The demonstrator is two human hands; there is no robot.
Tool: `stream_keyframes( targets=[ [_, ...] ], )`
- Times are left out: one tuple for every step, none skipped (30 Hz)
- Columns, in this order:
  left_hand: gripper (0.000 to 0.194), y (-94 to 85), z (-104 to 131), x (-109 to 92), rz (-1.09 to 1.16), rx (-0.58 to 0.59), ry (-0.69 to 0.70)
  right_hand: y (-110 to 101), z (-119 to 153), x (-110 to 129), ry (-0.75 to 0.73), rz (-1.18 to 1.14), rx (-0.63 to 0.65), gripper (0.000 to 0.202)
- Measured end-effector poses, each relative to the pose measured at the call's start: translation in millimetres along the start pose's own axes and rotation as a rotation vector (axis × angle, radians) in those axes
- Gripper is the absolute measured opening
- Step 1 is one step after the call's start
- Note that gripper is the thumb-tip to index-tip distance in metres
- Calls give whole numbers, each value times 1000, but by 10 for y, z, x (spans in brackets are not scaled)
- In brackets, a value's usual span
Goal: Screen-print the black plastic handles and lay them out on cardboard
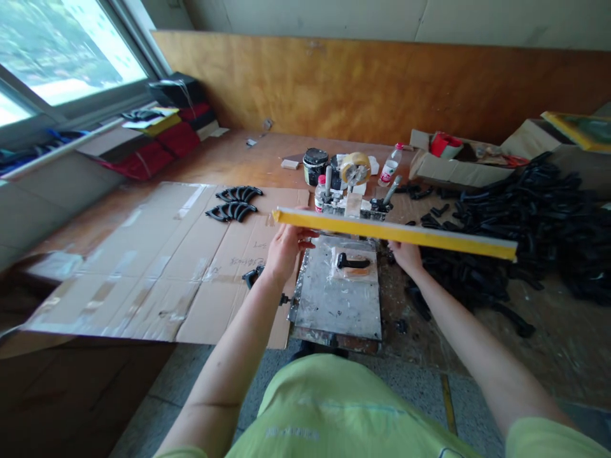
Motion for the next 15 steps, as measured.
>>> stream_keyframes(
  targets=[
    [49,26,-51,9,22,-1,-12,163,99,87,-65,-14,62,21],
    [50,35,-76,52,45,-18,-19,322,183,206,-142,-13,127,24],
    [52,34,-76,139,65,-43,-33,461,254,341,-217,3,186,26],
    [54,40,-53,283,75,-61,-73,566,314,482,-277,33,229,25],
    [56,65,-9,487,70,-57,-150,631,365,623,-313,67,246,21],
    [58,113,57,742,53,-27,-264,656,413,764,-322,95,234,16],
    [61,177,147,1026,29,26,-399,653,464,914,-317,105,201,13],
    [63,235,255,1302,13,80,-525,646,527,1088,-334,95,171,13],
    [62,264,363,1536,17,114,-615,643,601,1274,-371,73,150,13],
    [59,249,455,1724,29,120,-674,657,689,1466,-446,39,155,15],
    [55,181,519,1859,46,99,-701,679,786,1629,-531,1,184,17],
    [52,52,554,1944,53,59,-702,693,883,1723,-595,-27,218,19],
    [48,-142,562,1991,41,-3,-690,691,970,1721,-613,-34,253,21],
    [47,-399,552,2013,9,-78,-680,667,1042,1610,-568,-9,282,22],
    [46,-708,523,2002,-37,-167,-650,620,1107,1395,-466,52,308,21]
  ],
)
Point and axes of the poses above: each hand's wrist, its own z-axis away from the middle knuckle, its own y-axis out of the palm, x = y × z, the point moved 7 cm from there along -z, towards the middle knuckle, and after that the axes turned 15 degrees about -y, right-handed, at the moved point
